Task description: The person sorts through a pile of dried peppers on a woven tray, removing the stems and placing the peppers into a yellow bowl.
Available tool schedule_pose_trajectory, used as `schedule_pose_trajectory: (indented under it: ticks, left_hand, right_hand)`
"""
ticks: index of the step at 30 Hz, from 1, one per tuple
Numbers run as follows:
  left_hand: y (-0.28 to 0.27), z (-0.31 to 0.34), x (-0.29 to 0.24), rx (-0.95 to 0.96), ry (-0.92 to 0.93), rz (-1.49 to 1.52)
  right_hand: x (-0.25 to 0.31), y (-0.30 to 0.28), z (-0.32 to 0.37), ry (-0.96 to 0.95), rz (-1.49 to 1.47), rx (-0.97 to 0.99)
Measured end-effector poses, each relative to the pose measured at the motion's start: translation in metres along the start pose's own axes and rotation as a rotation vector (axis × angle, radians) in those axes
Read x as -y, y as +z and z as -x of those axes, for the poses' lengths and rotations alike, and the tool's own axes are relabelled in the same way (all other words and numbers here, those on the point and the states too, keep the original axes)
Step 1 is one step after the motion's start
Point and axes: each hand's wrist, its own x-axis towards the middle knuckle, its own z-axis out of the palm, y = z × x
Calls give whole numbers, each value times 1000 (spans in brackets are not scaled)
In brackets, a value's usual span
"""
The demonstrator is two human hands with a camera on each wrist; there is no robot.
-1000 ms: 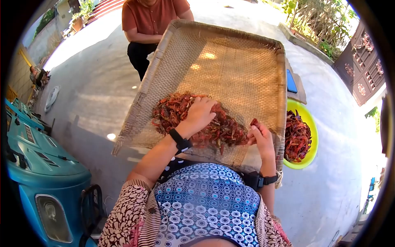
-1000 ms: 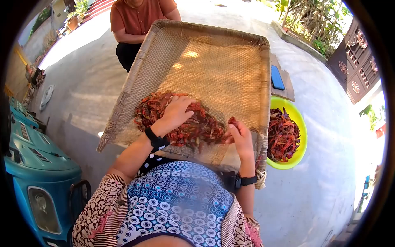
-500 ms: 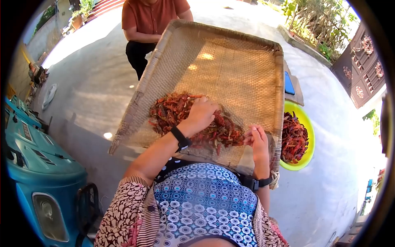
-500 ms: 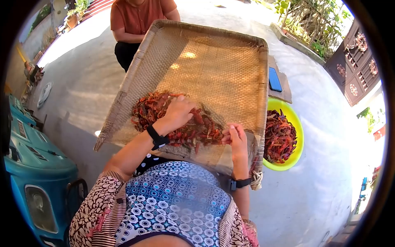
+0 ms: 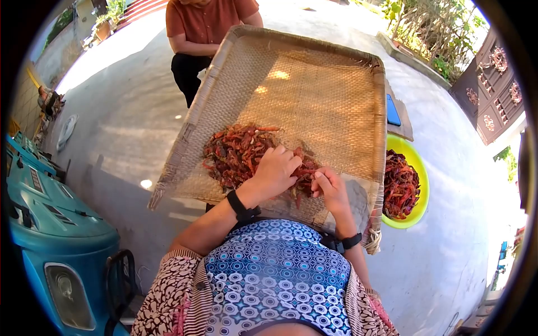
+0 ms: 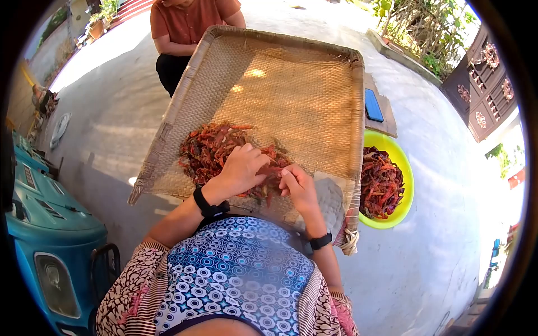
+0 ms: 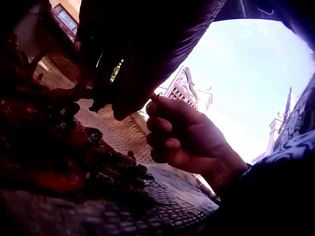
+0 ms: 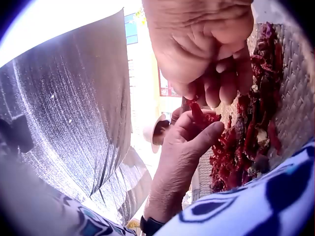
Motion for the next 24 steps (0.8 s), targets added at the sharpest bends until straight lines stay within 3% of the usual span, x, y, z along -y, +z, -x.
schedule_pose_trajectory:
  ticks: [5, 11, 17, 20, 23, 24]
  left_hand:
    - [23, 11, 15, -6, 1, -17]
    - [15, 12, 9, -43, -13, 89]
    - [26, 7, 5, -37, 67, 65]
    - [32, 8, 9, 10, 83, -34]
    - [33, 8, 10, 6, 76, -25]
    - [33, 8, 10, -7, 69, 11]
  right_hand:
    - [-5, -13, 1, 9, -276, -169]
    - [-13, -19, 4, 35, -240, -203]
    - [-2, -50, 2, -52, -374, -394]
    - [12, -81, 7, -231, -849, -493]
    - [14, -93, 12, -180, -864, -517]
    - [12, -89, 12, -148, -686, -484]
